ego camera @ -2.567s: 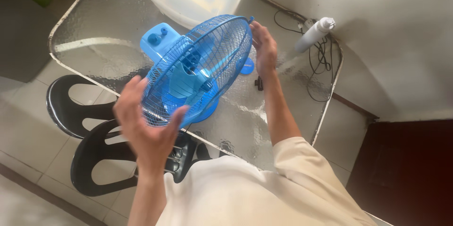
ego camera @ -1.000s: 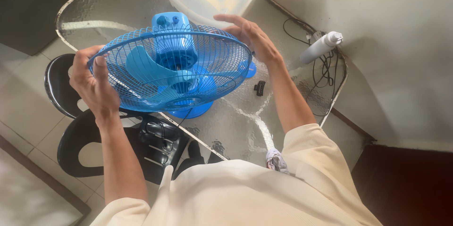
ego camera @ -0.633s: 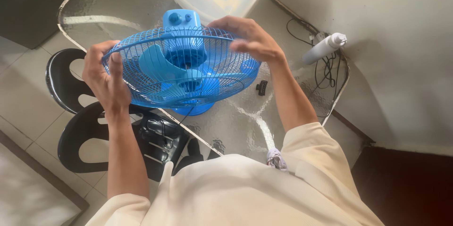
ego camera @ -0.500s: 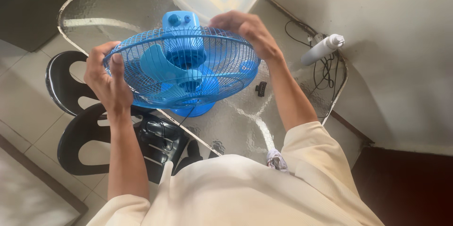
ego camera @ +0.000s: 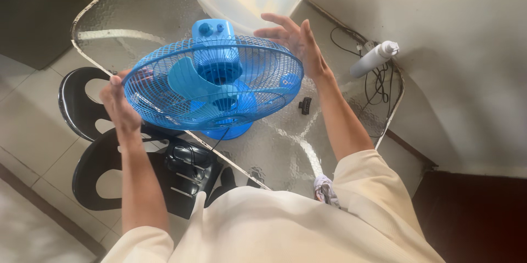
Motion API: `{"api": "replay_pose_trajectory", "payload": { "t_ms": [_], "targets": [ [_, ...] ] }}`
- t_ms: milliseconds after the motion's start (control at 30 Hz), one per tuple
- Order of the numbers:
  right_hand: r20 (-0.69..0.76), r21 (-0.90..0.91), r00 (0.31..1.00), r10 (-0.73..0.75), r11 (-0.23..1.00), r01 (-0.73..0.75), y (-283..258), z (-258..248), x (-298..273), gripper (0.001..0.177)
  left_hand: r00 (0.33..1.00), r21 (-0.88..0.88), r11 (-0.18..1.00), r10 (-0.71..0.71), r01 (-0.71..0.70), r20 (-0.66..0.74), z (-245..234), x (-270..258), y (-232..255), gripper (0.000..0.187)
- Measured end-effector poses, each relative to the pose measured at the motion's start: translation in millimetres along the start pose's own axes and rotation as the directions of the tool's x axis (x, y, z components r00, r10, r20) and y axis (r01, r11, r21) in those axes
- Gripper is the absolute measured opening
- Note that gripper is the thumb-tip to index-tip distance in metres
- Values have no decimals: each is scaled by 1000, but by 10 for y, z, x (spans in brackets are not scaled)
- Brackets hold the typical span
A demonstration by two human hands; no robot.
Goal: The person assembles a electric fan by attaching the rear grill, the fan blade, and the front grill to the motor housing on a table.
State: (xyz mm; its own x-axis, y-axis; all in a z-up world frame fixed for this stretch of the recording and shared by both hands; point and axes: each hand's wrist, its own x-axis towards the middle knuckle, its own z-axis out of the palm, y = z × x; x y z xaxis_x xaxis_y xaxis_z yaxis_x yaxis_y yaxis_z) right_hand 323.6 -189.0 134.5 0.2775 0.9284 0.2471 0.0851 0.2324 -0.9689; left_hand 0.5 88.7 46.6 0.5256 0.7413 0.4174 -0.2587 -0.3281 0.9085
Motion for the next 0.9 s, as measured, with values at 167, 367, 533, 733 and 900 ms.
{"api": "replay_pose_trajectory", "payload": {
  "t_ms": [167,367,533,733,900],
  "targets": [
    [22,-7,994,-103,995,103,-60,31,9,99,996,121,993,24,-14,-82,111,-14,144,80],
    [17,-276,993,-119,954,119,-72,-14,-46,86,999,104,994,41,-37,-35,176,-7,215,83],
    [-131,-522,991,-33,852,-41,-356,95,-211,80,994,-352,930,-99,109,47,77,-74,-11,87],
    [-173,-374,981,-85,927,14,-228,47,-230,92,924,-701,611,-329,367,196,-178,147,-239,103],
    [-287,-215,952,-112,975,50,253,-245,-328,94,879,-488,737,-330,468,344,36,212,-398,112]
  ]
}}
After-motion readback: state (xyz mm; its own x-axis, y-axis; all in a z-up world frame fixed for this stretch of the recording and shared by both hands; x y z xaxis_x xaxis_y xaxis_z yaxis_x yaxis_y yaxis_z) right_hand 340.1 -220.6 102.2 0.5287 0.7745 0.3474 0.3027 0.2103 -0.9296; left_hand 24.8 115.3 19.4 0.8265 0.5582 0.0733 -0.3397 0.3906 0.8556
